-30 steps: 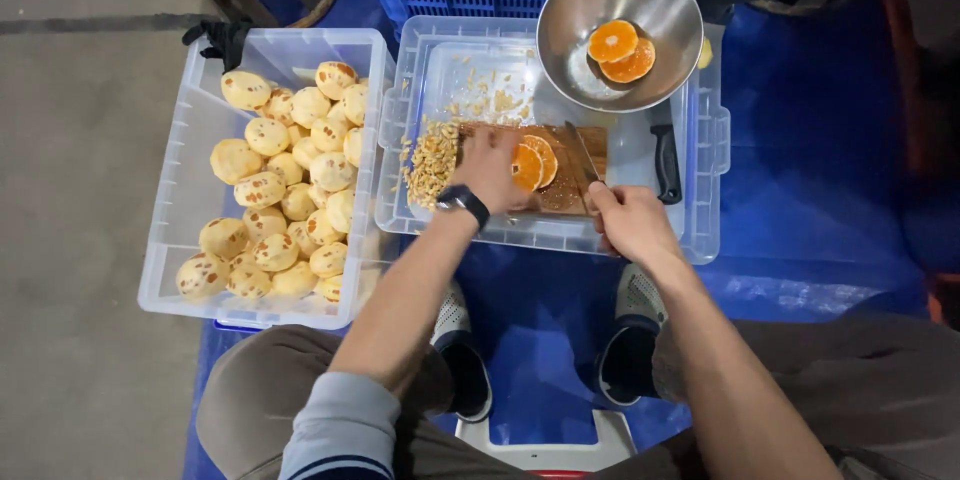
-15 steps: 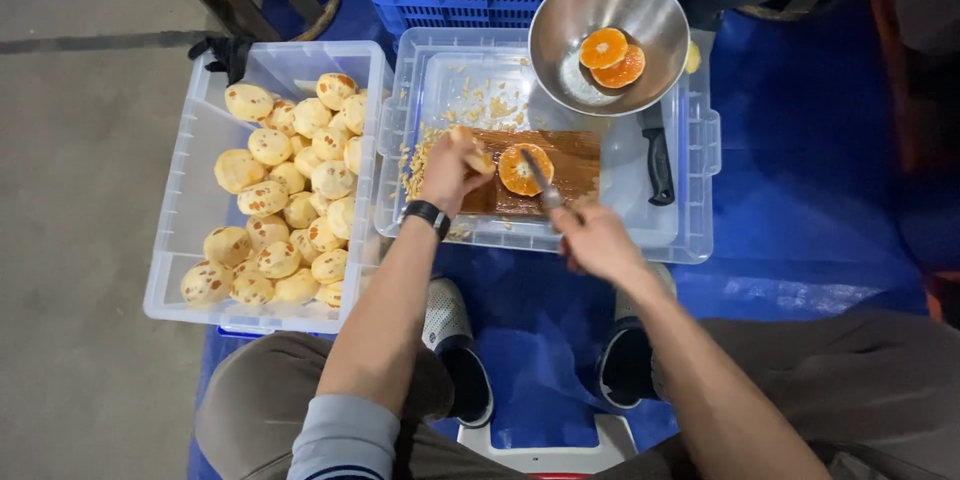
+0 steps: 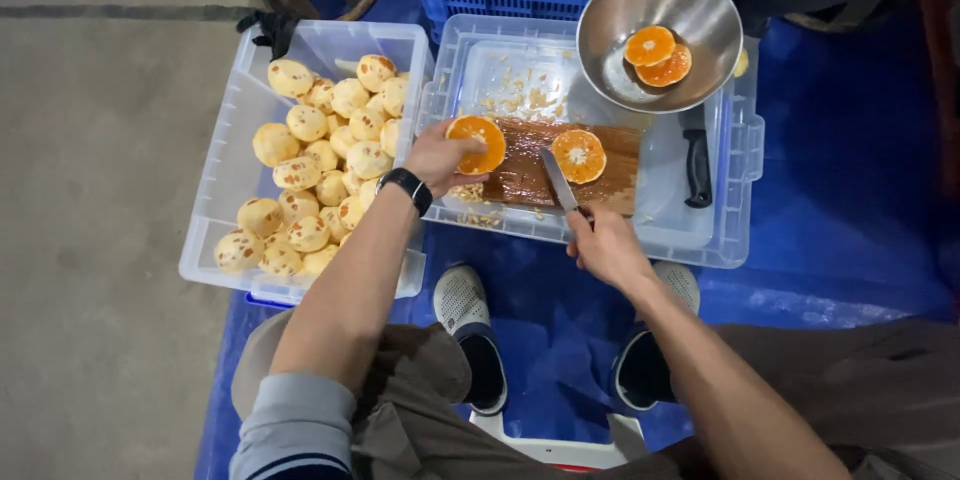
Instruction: A person uses a knife to slice oranges on a cutting board and then places the slices into a metal bowl.
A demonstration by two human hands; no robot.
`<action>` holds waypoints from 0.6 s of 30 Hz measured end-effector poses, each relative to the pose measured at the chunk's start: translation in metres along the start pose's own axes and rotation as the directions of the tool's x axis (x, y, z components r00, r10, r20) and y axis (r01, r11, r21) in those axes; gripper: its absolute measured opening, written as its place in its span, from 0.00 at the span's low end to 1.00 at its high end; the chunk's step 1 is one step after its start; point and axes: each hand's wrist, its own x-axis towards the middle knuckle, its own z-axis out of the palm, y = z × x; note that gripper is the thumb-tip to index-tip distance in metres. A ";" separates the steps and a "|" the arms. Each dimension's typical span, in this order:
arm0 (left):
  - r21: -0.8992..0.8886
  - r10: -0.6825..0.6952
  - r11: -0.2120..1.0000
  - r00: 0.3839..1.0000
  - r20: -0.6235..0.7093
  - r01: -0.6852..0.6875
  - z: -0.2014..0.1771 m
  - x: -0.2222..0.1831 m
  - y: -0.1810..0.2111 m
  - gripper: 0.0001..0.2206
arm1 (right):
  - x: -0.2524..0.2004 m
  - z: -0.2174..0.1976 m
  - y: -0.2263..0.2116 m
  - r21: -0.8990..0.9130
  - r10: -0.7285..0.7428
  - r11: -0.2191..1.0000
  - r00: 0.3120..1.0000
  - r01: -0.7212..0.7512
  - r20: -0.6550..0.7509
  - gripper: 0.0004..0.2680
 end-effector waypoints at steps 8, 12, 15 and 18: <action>0.053 0.043 0.998 0.999 0.009 -0.044 0.007 -0.020 0.019 0.30 | 0.017 -0.047 -0.048 -0.280 -0.329 0.908 0.944 0.310 -0.022 0.14; 0.045 0.086 0.995 0.996 -0.034 -0.085 0.001 -0.009 0.013 0.29 | 0.045 -0.077 -0.072 -0.412 -0.317 0.850 0.944 0.328 0.097 0.15; 0.008 0.091 0.996 0.995 -0.040 -0.091 -0.005 -0.008 0.014 0.29 | 0.030 -0.085 -0.110 -0.496 -0.174 0.844 0.979 0.205 0.109 0.15; 0.076 0.081 0.994 0.994 -0.080 -0.075 -0.012 -0.012 0.022 0.29 | 0.038 -0.078 -0.115 -0.483 -0.178 0.849 0.977 0.214 0.120 0.15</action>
